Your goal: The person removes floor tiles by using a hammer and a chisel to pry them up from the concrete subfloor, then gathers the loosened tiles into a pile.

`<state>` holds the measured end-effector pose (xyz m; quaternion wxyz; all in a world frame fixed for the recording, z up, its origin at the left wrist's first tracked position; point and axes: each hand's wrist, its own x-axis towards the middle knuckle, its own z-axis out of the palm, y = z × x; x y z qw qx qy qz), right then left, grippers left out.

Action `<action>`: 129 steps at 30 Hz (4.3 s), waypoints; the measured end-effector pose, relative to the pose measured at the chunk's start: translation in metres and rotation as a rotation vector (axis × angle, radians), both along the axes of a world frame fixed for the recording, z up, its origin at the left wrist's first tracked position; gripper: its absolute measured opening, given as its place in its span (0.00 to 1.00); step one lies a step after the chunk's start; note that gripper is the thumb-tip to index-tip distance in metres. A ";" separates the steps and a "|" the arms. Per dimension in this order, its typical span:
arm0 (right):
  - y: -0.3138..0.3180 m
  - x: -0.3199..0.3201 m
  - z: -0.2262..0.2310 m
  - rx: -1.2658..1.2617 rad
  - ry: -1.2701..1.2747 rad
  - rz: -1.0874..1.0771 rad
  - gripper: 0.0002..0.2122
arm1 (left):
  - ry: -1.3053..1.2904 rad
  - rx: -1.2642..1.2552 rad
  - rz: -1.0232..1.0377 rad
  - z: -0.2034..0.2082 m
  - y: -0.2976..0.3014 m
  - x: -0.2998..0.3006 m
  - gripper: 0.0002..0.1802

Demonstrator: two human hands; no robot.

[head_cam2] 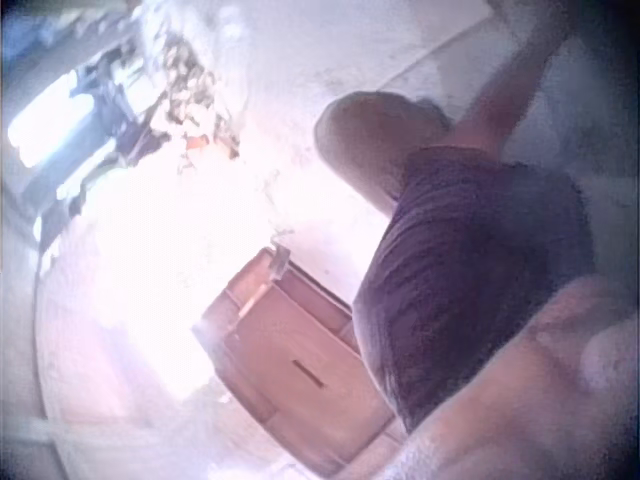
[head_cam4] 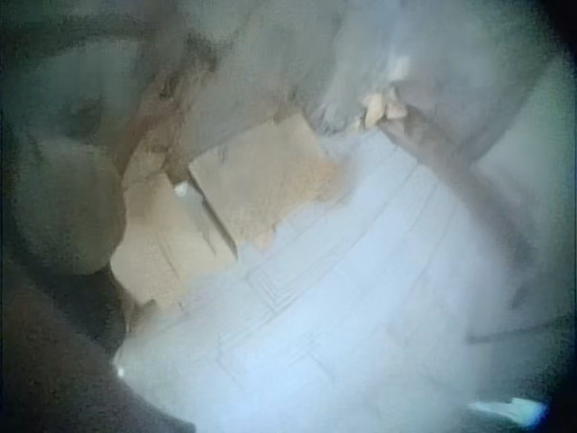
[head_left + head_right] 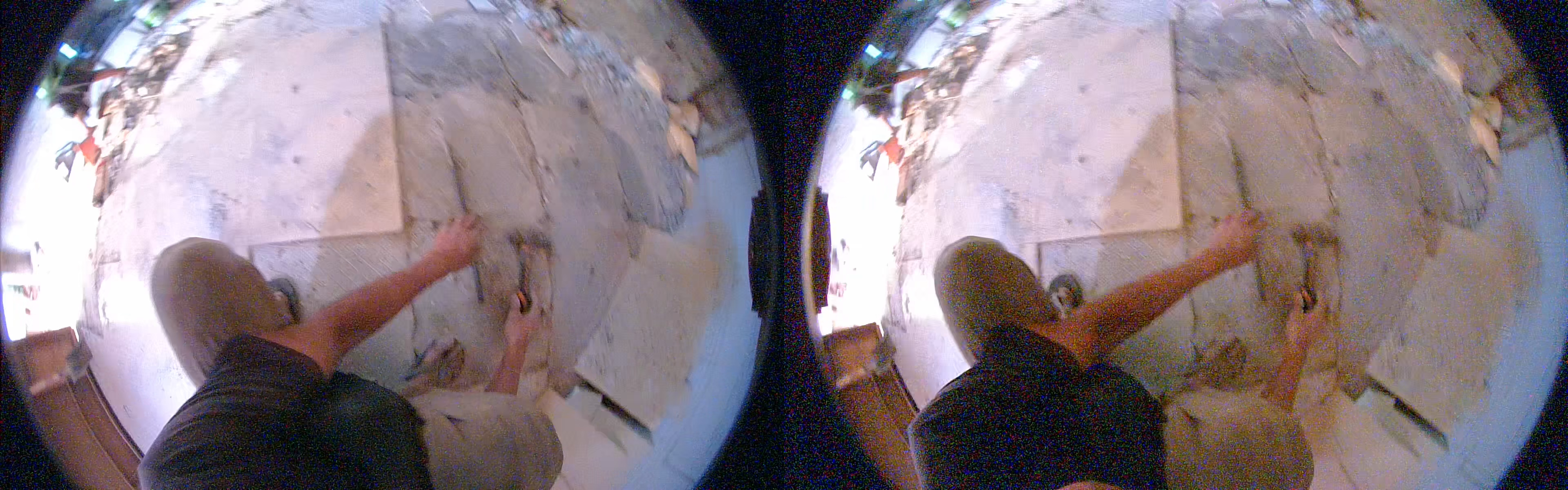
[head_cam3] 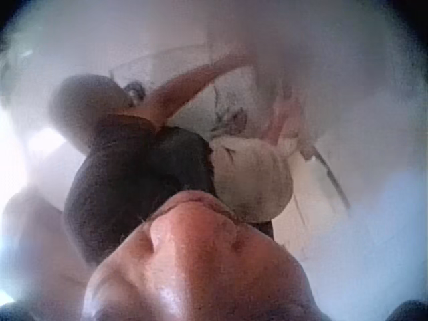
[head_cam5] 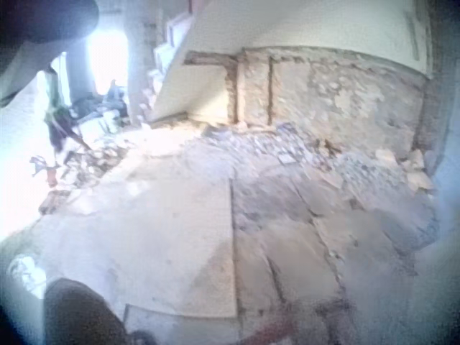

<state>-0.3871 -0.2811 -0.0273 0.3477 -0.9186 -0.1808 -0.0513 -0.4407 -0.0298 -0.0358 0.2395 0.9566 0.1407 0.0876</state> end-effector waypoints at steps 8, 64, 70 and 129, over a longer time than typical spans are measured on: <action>0.025 -0.015 -0.026 -0.322 -0.306 -0.205 0.21 | 0.159 0.343 -0.436 0.004 0.030 0.040 0.13; 0.107 -0.068 0.049 0.200 0.340 0.200 0.19 | -0.545 -0.382 0.044 0.241 0.002 0.012 0.14; 0.029 -0.041 0.025 -0.081 0.156 0.123 0.24 | -0.741 -0.469 -0.176 0.200 -0.006 -0.003 0.17; -0.032 0.012 0.148 1.114 1.060 -0.310 0.13 | 0.327 0.030 -0.151 0.063 -0.019 0.101 0.20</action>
